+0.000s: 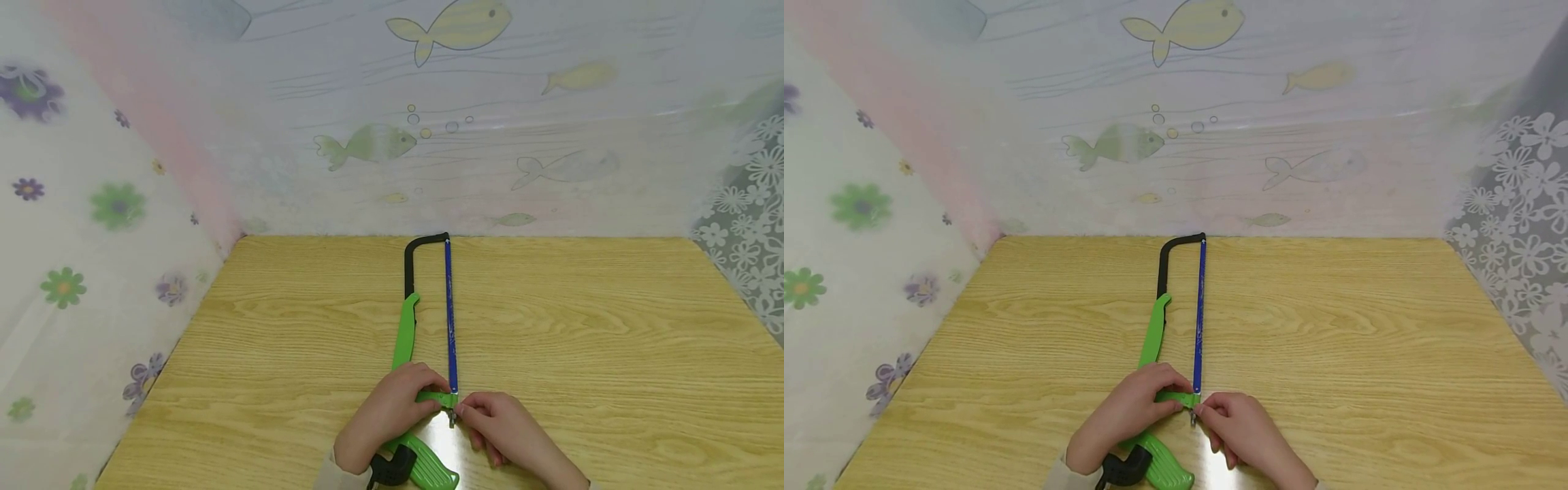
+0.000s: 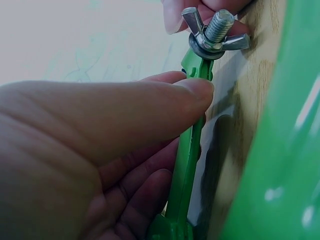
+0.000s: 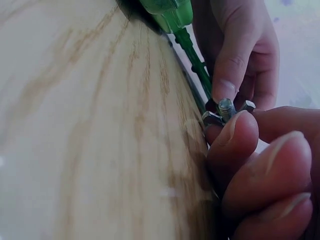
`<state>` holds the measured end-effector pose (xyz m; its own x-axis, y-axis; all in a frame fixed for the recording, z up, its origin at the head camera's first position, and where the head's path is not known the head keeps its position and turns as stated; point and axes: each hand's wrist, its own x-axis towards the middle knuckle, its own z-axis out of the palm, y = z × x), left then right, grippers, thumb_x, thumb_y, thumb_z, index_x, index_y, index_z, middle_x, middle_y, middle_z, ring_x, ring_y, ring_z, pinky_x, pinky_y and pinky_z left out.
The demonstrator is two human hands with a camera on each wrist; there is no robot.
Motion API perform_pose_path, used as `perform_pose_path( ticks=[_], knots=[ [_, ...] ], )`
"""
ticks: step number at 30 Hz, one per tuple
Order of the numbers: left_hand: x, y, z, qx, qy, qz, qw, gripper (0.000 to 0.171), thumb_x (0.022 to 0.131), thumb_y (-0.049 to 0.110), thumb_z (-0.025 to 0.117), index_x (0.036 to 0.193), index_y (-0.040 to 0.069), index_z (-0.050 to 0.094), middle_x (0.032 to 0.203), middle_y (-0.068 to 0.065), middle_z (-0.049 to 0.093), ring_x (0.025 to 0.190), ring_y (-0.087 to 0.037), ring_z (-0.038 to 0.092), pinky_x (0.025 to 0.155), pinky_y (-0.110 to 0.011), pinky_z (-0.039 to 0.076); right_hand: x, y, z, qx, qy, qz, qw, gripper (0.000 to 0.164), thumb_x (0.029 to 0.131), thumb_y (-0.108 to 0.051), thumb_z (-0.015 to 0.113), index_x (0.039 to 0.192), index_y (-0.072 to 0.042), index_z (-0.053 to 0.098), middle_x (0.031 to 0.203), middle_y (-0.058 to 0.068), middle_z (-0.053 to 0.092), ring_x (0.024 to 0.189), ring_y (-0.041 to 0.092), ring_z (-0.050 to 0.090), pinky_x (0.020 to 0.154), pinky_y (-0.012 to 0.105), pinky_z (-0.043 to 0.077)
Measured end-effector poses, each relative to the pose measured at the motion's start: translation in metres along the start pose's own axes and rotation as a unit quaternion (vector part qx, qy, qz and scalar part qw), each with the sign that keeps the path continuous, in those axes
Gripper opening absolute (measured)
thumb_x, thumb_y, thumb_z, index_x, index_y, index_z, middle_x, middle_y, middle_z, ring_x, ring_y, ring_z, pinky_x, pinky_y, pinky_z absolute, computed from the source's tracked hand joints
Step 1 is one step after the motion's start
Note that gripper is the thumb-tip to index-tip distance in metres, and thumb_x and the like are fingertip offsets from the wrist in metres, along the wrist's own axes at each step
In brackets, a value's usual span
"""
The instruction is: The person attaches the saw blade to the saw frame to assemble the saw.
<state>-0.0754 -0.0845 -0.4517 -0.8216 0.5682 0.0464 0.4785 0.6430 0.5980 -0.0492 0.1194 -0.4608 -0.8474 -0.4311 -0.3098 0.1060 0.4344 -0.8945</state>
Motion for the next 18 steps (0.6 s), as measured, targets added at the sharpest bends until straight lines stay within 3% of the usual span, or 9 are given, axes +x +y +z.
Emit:
perform_pose_path(
  ticks=[8, 18],
  knots=[
    [-0.0003, -0.0007, -0.0003, -0.003, -0.002, -0.003, 1.0000, 0.018, 0.082, 0.022, 0.064, 0.099, 0.025, 0.065, 0.093, 0.016, 0.056, 0.090, -0.002, 0.049, 0.079, -0.022, 0.042, -0.0009, -0.0035, 0.0013, -0.005, 0.006, 0.007, 1.000, 0.040, 0.086, -0.047, 0.051, 0.073, -0.010, 0.058, 0.052, 0.001, 0.052, 0.031, 0.008, 0.039, 0.029, 0.025, 0.034],
    [0.0000, 0.0004, -0.0011, -0.006, -0.008, -0.010, 0.9999, 0.017, 0.082, 0.022, 0.064, 0.099, 0.026, 0.065, 0.093, 0.016, 0.056, 0.090, -0.003, 0.049, 0.079, -0.022, 0.042, -0.0007, -0.0043, 0.0000, -0.001, -0.005, 0.010, 1.000, 0.037, 0.086, -0.045, 0.052, 0.076, -0.010, 0.059, 0.053, 0.001, 0.053, 0.031, 0.009, 0.039, 0.029, 0.025, 0.034]
  ],
)
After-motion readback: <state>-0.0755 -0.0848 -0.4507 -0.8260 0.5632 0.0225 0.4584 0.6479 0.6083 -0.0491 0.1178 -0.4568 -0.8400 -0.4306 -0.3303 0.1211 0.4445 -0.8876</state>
